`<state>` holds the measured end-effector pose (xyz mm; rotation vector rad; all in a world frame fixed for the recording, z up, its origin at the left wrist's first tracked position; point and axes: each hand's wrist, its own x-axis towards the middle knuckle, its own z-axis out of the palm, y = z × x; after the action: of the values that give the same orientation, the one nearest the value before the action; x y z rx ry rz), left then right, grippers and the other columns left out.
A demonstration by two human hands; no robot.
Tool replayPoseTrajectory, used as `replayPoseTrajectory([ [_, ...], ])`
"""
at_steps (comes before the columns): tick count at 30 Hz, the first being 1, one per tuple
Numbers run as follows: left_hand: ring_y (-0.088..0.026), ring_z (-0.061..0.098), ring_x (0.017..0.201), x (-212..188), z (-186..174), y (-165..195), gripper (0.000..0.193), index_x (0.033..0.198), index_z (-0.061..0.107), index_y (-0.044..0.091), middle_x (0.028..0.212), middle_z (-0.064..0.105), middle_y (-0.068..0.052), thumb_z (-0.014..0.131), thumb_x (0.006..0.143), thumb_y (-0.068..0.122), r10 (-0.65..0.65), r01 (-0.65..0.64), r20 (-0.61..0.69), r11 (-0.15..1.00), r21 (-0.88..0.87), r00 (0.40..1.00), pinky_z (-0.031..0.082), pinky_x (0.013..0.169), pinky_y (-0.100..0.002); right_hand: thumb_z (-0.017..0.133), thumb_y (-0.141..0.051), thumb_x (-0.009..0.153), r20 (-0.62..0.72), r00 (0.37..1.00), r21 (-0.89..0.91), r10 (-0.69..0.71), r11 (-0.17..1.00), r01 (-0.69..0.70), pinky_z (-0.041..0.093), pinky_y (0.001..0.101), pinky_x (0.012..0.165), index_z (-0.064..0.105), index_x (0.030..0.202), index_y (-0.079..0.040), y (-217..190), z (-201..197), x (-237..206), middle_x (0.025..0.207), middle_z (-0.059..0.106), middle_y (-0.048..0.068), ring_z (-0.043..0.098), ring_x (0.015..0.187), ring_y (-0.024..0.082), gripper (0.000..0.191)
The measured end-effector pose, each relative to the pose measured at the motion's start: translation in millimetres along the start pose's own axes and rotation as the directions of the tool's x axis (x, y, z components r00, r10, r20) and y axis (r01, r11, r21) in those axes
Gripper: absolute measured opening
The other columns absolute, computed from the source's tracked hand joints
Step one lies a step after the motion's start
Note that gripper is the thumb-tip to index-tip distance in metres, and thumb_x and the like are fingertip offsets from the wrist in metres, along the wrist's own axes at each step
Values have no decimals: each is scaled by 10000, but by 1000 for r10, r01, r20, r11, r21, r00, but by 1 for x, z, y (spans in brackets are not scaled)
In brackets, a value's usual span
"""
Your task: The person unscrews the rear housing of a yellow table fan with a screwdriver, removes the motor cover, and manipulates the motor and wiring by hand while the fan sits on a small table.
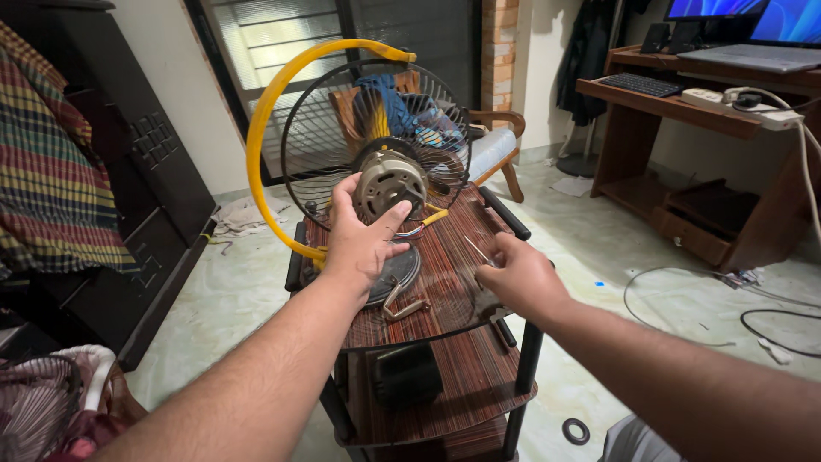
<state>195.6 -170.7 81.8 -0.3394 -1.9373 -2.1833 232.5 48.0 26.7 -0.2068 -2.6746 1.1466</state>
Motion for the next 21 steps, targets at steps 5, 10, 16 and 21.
replayPoseTrajectory([
  [5, -226, 579, 1205, -3, 1, 1, 700, 1386, 411, 212, 1400, 382, -40, 797, 802, 193, 24, -22, -40, 998, 56, 999, 687, 717, -389, 715, -144, 817, 24, 999, 370, -34, 929, 23, 525, 313, 595, 637, 1009, -72, -16, 15, -12, 853, 712, 62, 650, 692, 132, 219],
  [10, -224, 598, 1186, -4, 2, 4, 696, 1378, 420, 214, 1396, 397, -33, 805, 798, 202, 16, -9, -74, 996, 92, 997, 685, 694, -357, 687, -105, 821, 114, 993, 463, 1, 885, -54, 445, 310, 485, 602, 1004, -93, -37, 21, -22, 789, 631, 21, 567, 597, 118, 202],
  [16, -229, 599, 1179, -6, 3, 5, 692, 1368, 415, 219, 1394, 396, -28, 804, 795, 205, 3, 4, -88, 997, 81, 996, 677, 697, -374, 695, -109, 814, 87, 995, 486, -52, 874, 3, 451, 290, 542, 612, 970, -75, -35, 31, -37, 748, 618, 23, 557, 625, 98, 179],
  [21, -221, 592, 1191, -7, 3, 4, 699, 1366, 407, 232, 1387, 409, -27, 802, 790, 204, 7, -2, -75, 998, 61, 997, 676, 715, -387, 683, -110, 810, 68, 996, 450, -64, 893, 26, 483, 287, 601, 623, 955, -74, -26, 34, -44, 750, 628, 18, 579, 667, 88, 161],
])
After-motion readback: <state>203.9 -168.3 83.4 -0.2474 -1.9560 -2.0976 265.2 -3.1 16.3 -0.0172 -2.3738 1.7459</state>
